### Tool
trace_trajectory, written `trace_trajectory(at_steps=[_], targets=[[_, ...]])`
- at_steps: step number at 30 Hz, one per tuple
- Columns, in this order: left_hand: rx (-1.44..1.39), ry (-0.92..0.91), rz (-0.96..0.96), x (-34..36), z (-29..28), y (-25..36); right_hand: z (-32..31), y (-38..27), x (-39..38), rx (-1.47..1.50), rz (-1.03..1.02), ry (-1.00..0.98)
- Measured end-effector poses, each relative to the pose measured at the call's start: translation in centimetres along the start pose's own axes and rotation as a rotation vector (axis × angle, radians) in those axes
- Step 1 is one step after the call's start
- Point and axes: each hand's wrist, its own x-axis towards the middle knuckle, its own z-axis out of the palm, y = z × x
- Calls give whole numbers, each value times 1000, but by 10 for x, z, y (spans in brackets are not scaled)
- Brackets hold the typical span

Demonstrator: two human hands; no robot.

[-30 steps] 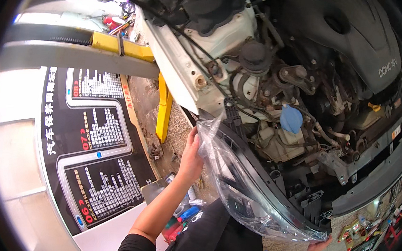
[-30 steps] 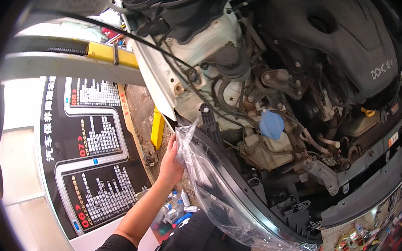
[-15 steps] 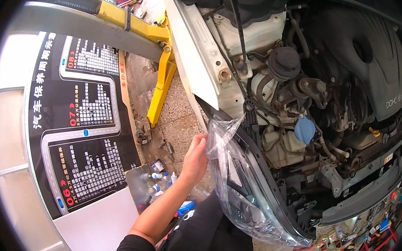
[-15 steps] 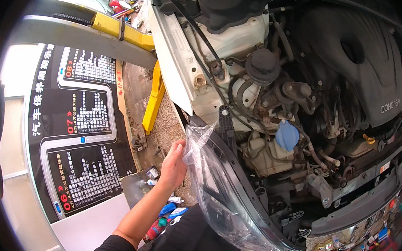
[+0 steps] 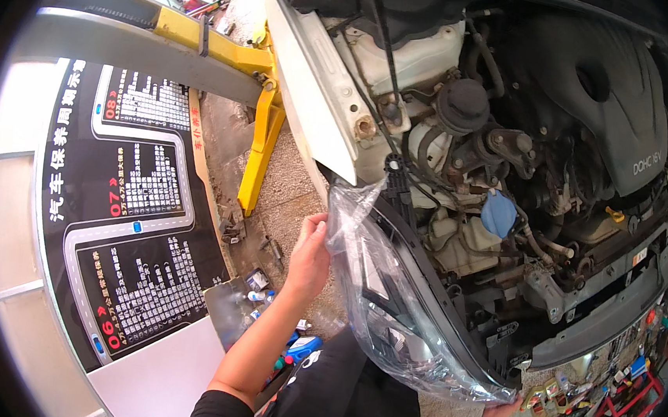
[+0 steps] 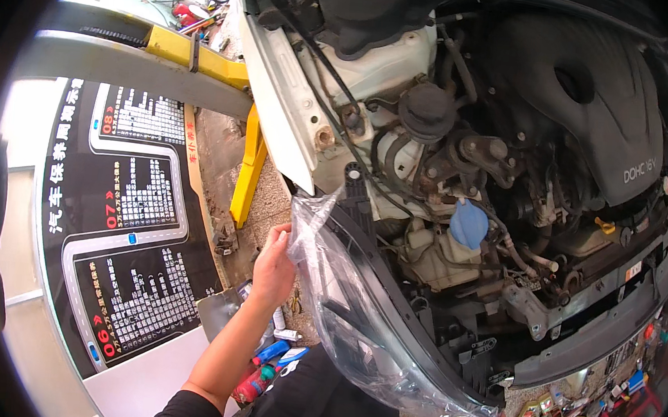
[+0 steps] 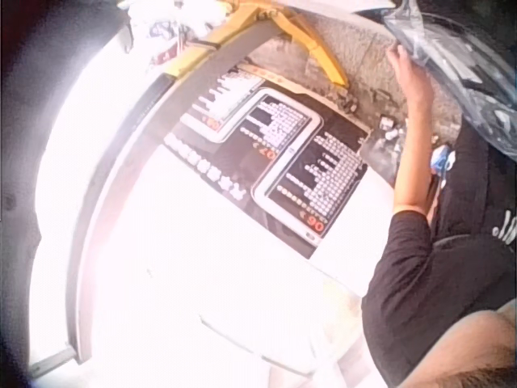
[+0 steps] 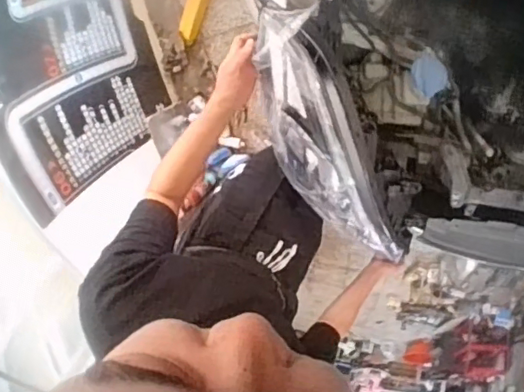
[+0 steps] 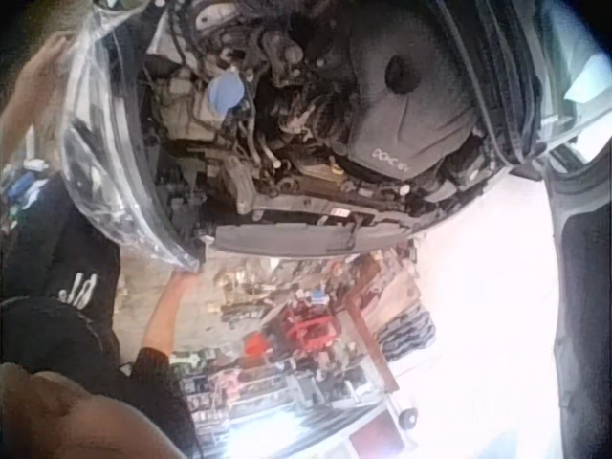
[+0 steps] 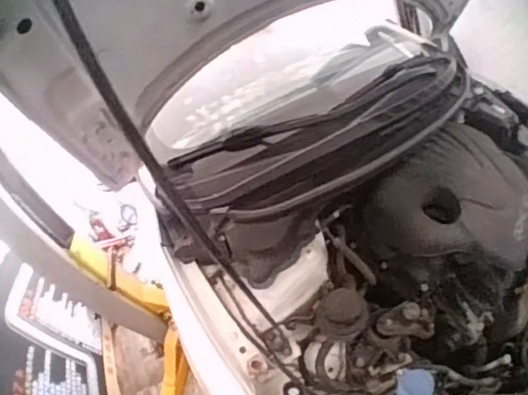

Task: The person removes the front bumper cover and both headlights from a white Kia sedan. They then retrieve a new headlight assembly from a box and position it at the front of the vehicle.

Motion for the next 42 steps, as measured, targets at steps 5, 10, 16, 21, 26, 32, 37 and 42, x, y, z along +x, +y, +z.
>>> trace_trajectory(at_steps=[5, 10, 16, 21, 26, 32, 37, 42], targets=[[79, 132, -23, 3, -12, 7, 10, 4, 3, -47, 1, -23], [-19, 16, -3, 12, -23, 3, 10, 12, 16, 16, -42, 75], [-77, -96, -35, 14, -36, 5, 34, 12, 21, 32, -12, 48], [-65, -67, -31, 18, -39, 5, 22, 14, 41, 20, -64, 63], [13, 55, -19, 21, -36, 3, 0, 14, 71, -63, -114, 54], [11, 56, 53, 23, -12, 2, 12, 3, 76, 12, -75, 7], [21, 43, 74, 16, 3, 8, 27, -5, 75, -36, -81, 59], [58, 44, 62, 15, 4, 11, 47, -11, 70, 11, -23, 87]])
